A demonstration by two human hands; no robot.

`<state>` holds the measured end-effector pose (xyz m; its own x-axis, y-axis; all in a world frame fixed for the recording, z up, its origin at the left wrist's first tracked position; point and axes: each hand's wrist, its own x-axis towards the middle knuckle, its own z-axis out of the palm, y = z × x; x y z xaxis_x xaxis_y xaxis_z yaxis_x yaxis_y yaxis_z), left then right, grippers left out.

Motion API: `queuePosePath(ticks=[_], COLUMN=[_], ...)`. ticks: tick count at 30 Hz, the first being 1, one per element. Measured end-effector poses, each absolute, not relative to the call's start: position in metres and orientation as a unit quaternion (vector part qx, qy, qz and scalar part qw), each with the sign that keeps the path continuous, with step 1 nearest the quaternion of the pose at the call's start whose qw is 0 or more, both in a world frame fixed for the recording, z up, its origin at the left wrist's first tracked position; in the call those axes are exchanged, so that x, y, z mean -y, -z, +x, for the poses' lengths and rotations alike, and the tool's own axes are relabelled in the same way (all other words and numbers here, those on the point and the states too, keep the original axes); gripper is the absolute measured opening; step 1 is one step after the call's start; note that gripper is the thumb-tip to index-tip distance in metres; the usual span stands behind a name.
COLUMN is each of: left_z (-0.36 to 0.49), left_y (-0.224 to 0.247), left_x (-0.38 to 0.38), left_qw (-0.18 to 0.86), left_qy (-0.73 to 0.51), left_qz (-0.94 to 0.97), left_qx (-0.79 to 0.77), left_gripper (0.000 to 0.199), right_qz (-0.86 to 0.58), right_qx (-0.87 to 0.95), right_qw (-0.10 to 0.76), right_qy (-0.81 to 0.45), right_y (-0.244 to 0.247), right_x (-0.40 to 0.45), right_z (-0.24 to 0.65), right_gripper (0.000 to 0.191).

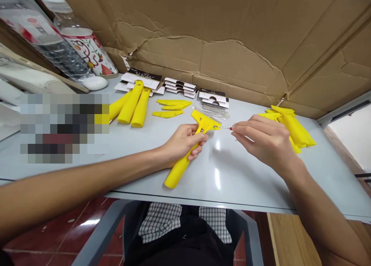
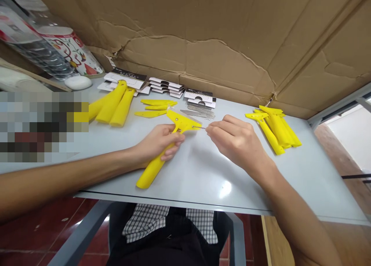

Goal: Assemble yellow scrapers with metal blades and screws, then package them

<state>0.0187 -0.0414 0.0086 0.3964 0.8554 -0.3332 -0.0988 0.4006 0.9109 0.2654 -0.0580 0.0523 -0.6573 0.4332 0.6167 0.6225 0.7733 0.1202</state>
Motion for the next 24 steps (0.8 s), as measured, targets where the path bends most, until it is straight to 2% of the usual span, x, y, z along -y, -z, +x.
queuePosePath(ticks=[10,16,20,24], left_z=[0.019,0.019,0.019,0.019], left_y=[-0.006,-0.004,-0.003,-0.004], left_x=[0.041,0.041,0.041,0.041], left_qw=[0.714,0.711,0.709,0.708], left_qy=[-0.344,-0.345,-0.336,-0.341], left_qz=[0.441,0.441,0.444,0.442], left_qx=[-0.421,-0.425,-0.432,-0.433], left_gripper=[0.023,0.023,0.025,0.024], right_qz=[-0.335,-0.419,-0.376,-0.359], right_qx=[0.870,0.857,0.884,0.891], right_qw=[0.358,0.265,0.245,0.262], right_qy=[0.042,0.141,0.127,0.092], right_y=[-0.048,-0.050,-0.053,-0.054], right_x=[0.056,0.063,0.063,0.060], right_z=[0.260,0.260,0.265,0.264], right_gripper=[0.004,0.026,0.021,0.019])
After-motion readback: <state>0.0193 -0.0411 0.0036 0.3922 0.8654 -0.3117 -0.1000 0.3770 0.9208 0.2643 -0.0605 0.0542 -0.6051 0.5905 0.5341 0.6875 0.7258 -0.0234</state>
